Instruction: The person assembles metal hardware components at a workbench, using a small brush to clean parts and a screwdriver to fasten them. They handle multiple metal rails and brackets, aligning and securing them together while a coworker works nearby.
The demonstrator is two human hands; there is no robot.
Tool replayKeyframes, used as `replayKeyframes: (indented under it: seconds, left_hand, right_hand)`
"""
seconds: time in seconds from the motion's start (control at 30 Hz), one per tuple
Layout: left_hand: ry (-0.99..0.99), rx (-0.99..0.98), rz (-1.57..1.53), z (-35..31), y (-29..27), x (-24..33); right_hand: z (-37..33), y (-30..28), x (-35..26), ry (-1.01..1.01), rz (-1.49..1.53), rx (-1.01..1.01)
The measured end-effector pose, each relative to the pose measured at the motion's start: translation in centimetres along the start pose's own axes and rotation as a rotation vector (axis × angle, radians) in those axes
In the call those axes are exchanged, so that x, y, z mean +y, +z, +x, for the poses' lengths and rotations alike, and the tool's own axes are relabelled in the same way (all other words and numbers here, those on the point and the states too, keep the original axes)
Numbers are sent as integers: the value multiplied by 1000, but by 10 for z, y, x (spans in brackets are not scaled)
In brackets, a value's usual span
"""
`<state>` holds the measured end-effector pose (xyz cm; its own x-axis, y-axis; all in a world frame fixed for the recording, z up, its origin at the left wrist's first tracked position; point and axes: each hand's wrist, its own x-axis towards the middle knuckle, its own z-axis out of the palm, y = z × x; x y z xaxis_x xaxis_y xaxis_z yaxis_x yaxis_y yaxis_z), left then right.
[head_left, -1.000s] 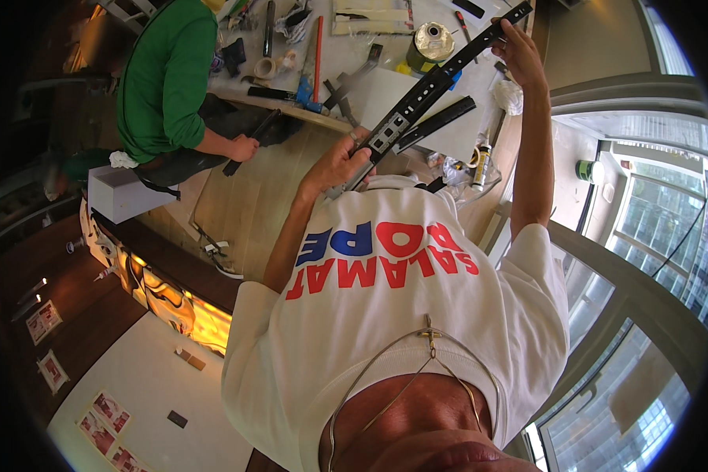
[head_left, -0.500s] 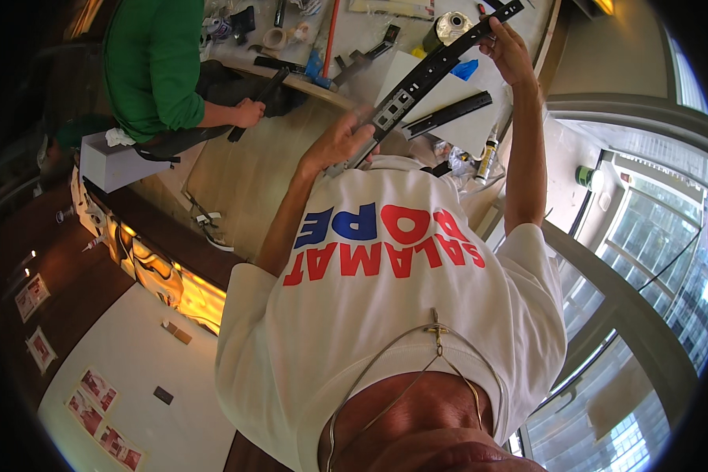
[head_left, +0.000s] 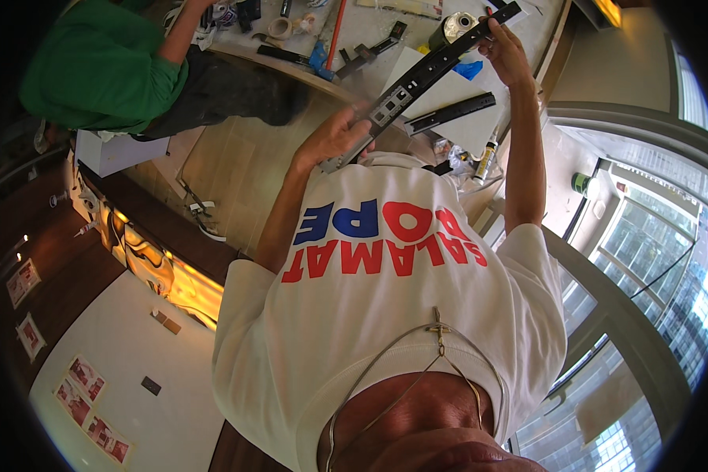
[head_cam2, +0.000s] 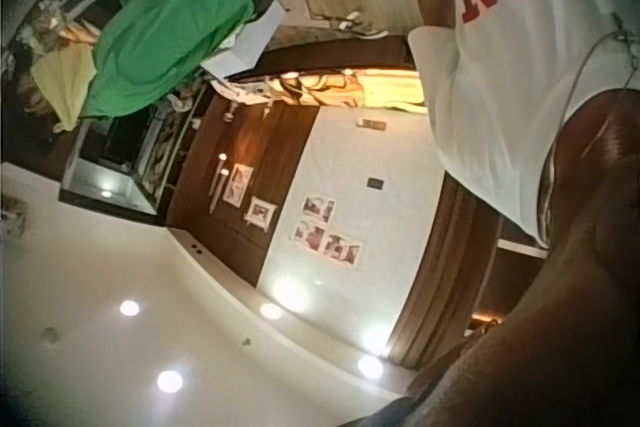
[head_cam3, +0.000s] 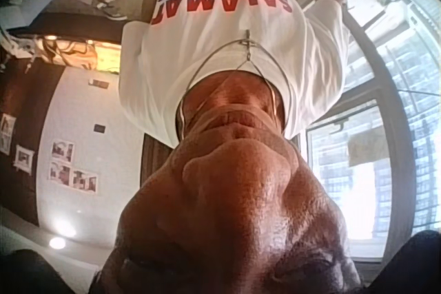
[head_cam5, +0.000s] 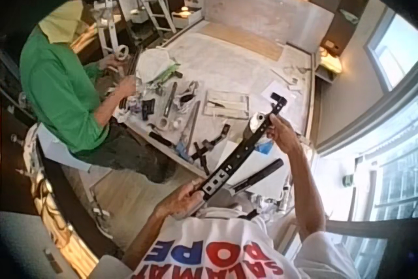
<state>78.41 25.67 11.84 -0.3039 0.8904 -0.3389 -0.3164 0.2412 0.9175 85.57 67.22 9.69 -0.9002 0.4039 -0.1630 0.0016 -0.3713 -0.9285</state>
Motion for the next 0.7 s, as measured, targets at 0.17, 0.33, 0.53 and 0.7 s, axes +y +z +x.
replayKeyframes:
  seconds: [0.17, 0.33, 0.53, 0.7]
  left_hand:
    - [-2, -23, -21, -2, 0, -3]
    - [9, -26, 6, -4, 1, -9]
    - [30, -25, 18, -4, -1, -16]
    - [11, -17, 16, -6, 6, -13]
  right_hand:
    - [-2, -4, 7, -25, 52, -18]
    - [-9, 0, 6, -21, 42, -21]
    - [-15, -5, 13, -127, 105, -25]
    - [-25, 21, 9, -72, 63, -47]
